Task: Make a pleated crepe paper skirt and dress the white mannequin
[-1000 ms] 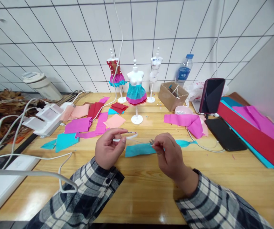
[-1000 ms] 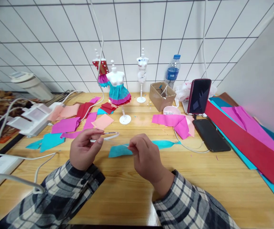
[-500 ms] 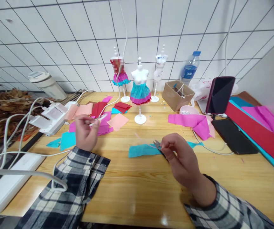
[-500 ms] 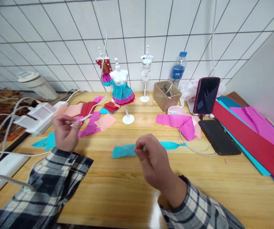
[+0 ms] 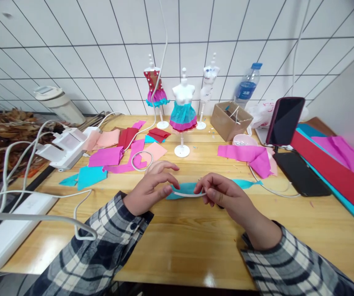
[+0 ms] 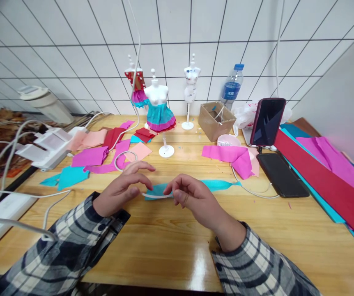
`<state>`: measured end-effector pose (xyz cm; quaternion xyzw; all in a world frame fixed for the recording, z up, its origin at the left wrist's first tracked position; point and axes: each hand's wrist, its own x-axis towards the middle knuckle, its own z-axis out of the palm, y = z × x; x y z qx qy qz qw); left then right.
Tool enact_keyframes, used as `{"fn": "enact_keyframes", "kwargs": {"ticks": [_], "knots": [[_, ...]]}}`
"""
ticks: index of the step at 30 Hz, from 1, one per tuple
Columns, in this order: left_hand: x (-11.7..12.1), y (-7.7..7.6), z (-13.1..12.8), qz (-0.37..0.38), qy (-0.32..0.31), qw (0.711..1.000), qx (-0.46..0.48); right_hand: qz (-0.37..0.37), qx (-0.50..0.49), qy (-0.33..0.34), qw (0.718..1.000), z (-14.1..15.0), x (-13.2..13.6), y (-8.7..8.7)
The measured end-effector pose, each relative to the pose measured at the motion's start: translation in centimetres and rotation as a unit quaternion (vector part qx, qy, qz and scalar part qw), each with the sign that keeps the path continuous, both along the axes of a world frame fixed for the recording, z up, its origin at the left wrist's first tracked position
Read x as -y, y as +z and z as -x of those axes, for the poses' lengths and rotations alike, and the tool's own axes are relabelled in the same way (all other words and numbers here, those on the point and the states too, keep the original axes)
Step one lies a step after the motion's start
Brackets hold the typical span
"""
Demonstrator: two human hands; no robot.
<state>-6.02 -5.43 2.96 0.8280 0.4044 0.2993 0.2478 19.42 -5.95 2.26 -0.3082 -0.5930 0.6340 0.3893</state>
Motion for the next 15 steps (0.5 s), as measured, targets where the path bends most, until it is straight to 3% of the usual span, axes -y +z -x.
{"fn": "enact_keyframes", "kwargs": {"ticks": [5, 10, 12, 14, 15], "knots": [[0.0, -0.1, -0.4, -0.021, 0.038, 0.999, -0.022, -0.021, 0.006, -0.039, 0.999, 0.2, -0.2, -0.3], [0.5, -0.3, -0.4, -0.113, 0.040, 0.992, -0.051, -0.040, 0.104, -0.141, 0.984, -0.3, -0.9, -1.1], [0.7, -0.4, -0.5, -0.153, 0.043, 0.986, -0.058, -0.103, 0.149, -0.241, 0.954, -0.7, -1.2, -1.0], [0.8, -0.5, -0.6, -0.200, 0.043, 0.976, -0.075, -0.234, 0.194, -0.338, 0.891, -0.8, -1.0, -0.5], [0.8, -0.6, -0.6, -0.221, 0.038, 0.971, -0.087, -0.314, 0.218, -0.343, 0.858, -0.7, -0.8, -0.1]]}}
